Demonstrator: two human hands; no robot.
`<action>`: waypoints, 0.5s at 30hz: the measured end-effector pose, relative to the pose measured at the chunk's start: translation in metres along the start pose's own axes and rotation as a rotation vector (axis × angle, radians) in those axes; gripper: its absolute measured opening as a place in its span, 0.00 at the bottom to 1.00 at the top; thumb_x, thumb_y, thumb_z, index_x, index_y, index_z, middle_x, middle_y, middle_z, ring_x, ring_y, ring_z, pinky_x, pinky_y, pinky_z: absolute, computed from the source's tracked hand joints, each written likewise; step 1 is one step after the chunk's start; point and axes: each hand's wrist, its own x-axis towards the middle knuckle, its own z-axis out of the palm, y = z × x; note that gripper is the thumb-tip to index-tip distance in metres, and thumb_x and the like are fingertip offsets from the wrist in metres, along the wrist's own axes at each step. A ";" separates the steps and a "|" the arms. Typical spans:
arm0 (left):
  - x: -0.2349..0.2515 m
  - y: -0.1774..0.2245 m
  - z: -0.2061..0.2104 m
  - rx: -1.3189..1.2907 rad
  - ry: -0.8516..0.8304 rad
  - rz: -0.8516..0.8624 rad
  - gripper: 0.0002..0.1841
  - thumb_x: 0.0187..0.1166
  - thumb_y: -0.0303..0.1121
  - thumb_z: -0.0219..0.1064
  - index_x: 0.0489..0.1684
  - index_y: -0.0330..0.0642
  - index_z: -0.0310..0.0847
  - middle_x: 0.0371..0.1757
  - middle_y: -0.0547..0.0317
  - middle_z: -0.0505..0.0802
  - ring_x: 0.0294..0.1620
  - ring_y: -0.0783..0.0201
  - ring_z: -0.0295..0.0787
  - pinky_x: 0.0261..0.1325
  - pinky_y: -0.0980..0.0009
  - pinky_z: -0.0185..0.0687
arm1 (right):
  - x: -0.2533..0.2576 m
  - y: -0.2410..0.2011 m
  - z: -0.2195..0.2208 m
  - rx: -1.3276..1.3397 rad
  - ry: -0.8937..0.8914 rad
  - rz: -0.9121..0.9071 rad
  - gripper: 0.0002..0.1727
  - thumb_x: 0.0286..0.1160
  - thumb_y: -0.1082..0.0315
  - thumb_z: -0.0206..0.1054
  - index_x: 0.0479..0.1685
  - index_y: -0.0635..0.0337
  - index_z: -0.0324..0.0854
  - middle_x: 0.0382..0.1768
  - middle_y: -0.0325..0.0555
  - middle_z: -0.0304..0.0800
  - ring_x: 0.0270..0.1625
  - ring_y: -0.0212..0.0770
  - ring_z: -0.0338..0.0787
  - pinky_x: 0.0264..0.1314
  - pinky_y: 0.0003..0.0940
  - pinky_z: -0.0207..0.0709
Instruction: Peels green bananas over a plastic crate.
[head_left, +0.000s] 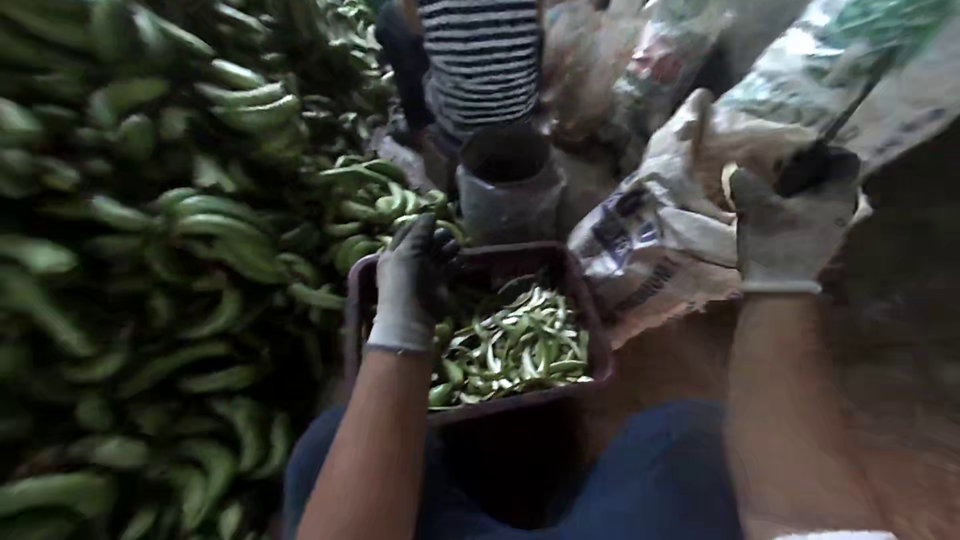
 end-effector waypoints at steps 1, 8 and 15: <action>0.004 0.002 -0.002 -0.030 0.018 0.020 0.18 0.83 0.40 0.67 0.67 0.44 0.78 0.43 0.53 0.91 0.41 0.58 0.91 0.45 0.58 0.90 | -0.021 -0.011 0.018 0.117 -0.074 -0.021 0.40 0.66 0.52 0.82 0.75 0.65 0.72 0.59 0.49 0.87 0.59 0.35 0.88 0.66 0.34 0.85; 0.010 0.014 -0.014 -0.132 0.112 0.092 0.12 0.85 0.39 0.64 0.59 0.45 0.79 0.39 0.55 0.89 0.39 0.59 0.90 0.46 0.56 0.90 | -0.215 -0.042 0.199 0.050 -1.204 0.175 0.26 0.71 0.51 0.75 0.68 0.49 0.83 0.56 0.52 0.92 0.57 0.52 0.92 0.62 0.61 0.85; 0.013 0.019 -0.018 -0.165 0.053 0.117 0.09 0.87 0.39 0.60 0.51 0.46 0.79 0.35 0.59 0.86 0.35 0.62 0.86 0.44 0.60 0.88 | -0.320 -0.089 0.269 -0.253 -1.394 -0.042 0.39 0.70 0.63 0.71 0.87 0.47 0.68 0.87 0.54 0.66 0.78 0.63 0.79 0.72 0.67 0.76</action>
